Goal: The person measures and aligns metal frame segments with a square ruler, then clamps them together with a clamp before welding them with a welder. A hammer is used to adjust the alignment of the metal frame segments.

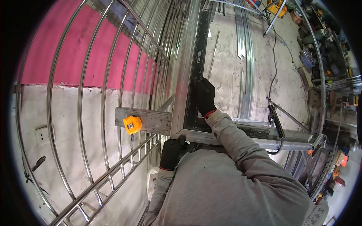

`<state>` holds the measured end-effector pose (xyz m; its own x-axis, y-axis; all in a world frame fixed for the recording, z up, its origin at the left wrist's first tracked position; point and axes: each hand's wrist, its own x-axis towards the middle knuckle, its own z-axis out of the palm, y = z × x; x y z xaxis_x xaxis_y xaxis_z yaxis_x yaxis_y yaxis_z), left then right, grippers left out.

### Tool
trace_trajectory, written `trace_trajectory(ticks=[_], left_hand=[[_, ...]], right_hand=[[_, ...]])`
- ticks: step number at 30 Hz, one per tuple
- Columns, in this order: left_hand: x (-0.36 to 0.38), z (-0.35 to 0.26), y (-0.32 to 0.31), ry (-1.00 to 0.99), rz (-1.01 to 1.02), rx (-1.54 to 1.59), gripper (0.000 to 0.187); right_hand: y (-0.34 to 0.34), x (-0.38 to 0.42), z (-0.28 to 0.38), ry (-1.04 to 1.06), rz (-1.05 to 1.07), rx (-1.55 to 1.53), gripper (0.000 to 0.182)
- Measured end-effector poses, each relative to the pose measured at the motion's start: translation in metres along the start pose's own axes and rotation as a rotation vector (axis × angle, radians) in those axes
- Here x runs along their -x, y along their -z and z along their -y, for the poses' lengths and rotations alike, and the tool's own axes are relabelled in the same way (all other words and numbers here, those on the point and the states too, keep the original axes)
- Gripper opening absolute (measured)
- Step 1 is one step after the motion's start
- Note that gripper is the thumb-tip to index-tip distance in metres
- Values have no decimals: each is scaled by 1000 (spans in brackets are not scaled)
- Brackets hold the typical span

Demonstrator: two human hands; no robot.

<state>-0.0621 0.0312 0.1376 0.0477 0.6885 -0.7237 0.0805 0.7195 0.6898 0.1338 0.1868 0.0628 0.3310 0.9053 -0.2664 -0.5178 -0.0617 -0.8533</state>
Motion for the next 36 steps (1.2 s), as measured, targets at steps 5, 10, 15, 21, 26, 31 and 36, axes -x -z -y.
trace_trajectory(ticks=[5,10,15,21,26,31,36], left_hand=[[-3,8,5,-35,22,-39,44],[-17,34,14,-266,52,-196,33],[-32,48,26,-935,4,-1207,39],[-24,48,21,-798,56,-769,30],[-5,11,7,-128,50,-135,36],[0,3,6,-178,34,-218,51],[3,-6,4,-57,31,-94,42]], right_hand=[[-3,-1,0,97,12,72,18],[-7,1,7,65,17,-36,17],[11,-12,-12,515,45,654,16],[18,-16,-24,550,87,602,14],[7,-11,-10,251,48,125,22],[19,-16,-13,598,110,762,22],[18,-17,-15,293,27,551,21]])
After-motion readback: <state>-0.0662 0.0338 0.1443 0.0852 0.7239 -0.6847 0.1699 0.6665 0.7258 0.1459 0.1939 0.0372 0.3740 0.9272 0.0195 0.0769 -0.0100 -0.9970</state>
